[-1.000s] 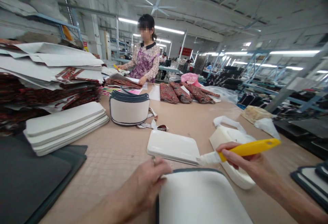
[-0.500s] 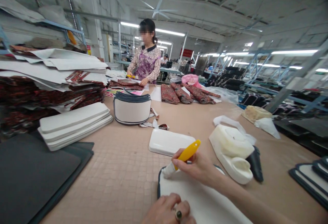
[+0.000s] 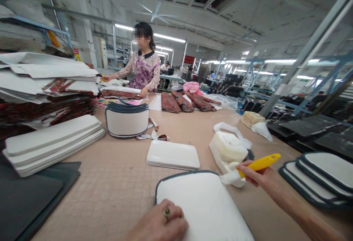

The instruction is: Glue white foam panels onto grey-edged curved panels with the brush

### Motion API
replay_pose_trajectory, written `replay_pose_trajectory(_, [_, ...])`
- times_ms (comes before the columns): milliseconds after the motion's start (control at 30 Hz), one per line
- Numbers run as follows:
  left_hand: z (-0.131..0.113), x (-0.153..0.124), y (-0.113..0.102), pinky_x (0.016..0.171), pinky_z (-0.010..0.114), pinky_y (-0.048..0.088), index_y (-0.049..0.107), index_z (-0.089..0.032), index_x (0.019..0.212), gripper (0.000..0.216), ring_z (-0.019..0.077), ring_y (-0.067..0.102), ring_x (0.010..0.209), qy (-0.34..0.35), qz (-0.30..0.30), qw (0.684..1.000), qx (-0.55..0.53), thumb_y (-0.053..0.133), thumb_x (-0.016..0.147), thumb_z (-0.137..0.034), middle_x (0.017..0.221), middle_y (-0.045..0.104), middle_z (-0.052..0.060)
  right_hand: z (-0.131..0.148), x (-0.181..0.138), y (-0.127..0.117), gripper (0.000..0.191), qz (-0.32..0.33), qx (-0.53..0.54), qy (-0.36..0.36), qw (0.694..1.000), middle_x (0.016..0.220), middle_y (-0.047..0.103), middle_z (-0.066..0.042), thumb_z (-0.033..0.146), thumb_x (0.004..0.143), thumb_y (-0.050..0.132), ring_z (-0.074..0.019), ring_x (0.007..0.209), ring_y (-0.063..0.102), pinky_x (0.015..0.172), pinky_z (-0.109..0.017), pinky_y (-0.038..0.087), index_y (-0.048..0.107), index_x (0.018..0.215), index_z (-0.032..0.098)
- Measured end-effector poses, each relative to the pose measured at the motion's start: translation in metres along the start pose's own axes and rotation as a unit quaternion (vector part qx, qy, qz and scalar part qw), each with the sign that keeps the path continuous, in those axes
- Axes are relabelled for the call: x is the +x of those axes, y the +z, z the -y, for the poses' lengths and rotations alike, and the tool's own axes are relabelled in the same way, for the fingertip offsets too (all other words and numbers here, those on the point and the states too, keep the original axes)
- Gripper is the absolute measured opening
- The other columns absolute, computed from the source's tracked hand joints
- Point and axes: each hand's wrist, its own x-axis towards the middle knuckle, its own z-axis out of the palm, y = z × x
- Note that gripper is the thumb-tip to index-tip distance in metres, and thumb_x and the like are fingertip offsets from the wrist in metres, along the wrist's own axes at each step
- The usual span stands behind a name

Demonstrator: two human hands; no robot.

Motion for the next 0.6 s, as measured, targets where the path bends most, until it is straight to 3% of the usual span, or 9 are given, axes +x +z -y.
replay_pose_trajectory(67, [0.004, 0.003, -0.013, 0.077, 0.022, 0.043, 0.049, -0.026, 0.109, 0.035, 0.0156, 0.054, 0.091, -0.073, 0.007, 0.993, -0.097, 0.045, 0.080, -0.007, 0.103, 0.059, 0.001, 0.005, -0.012, 0.000, 0.036, -0.012, 0.004, -0.014, 1.000, 0.045, 0.047, 0.003, 0.050, 0.058, 0.067, -0.0119, 0.044, 0.040, 0.041, -0.025, 0.031, 0.064, 0.071, 0.017])
replay_pose_trajectory(167, [0.014, 0.008, -0.024, 0.080, 0.026, 0.044, 0.051, -0.021, 0.112, 0.035, 0.0148, 0.055, 0.089, -0.157, -0.002, 0.967, -0.198, 0.034, 0.085, -0.008, 0.097, 0.061, 0.003, 0.027, -0.042, 0.021, 0.032, 0.025, 0.003, -0.043, 0.999, 0.048, 0.051, 0.001, 0.048, 0.062, 0.066, -0.0133, 0.045, 0.044, 0.042, -0.025, 0.035, 0.066, 0.075, 0.019])
replay_pose_trajectory(267, [0.024, 0.011, -0.024, 0.077, 0.027, 0.045, 0.049, -0.015, 0.116, 0.036, 0.0140, 0.055, 0.083, -0.156, -0.005, 0.951, -0.266, 0.031, 0.086, -0.009, 0.091, 0.060, 0.005, 0.053, -0.076, 0.058, 0.021, 0.091, -0.009, -0.082, 0.992, 0.061, 0.059, -0.001, 0.044, 0.066, 0.064, -0.0157, 0.057, 0.053, 0.054, -0.026, 0.043, 0.065, 0.070, 0.023])
replay_pose_trajectory(400, [0.026, 0.010, -0.022, 0.077, 0.027, 0.045, 0.047, -0.016, 0.119, 0.043, 0.0129, 0.054, 0.079, -0.144, 0.004, 0.952, -0.271, 0.033, 0.080, -0.004, 0.089, 0.060, 0.004, 0.073, -0.104, 0.101, 0.012, 0.252, -0.037, -0.127, 0.958, 0.072, 0.062, 0.000, 0.034, 0.073, 0.055, -0.0180, 0.073, 0.056, 0.064, -0.025, 0.046, 0.062, 0.070, 0.024])
replay_pose_trajectory(600, [0.022, 0.007, -0.023, 0.075, 0.027, 0.045, 0.046, -0.015, 0.121, 0.047, 0.0131, 0.053, 0.076, -0.131, 0.003, 0.960, -0.246, 0.035, 0.077, -0.004, 0.091, 0.061, 0.004, 0.080, -0.111, 0.124, 0.009, 0.347, -0.040, -0.118, 0.930, 0.064, 0.057, 0.002, 0.027, 0.074, 0.052, -0.0140, 0.062, 0.053, 0.057, -0.022, 0.043, 0.059, 0.072, 0.022])
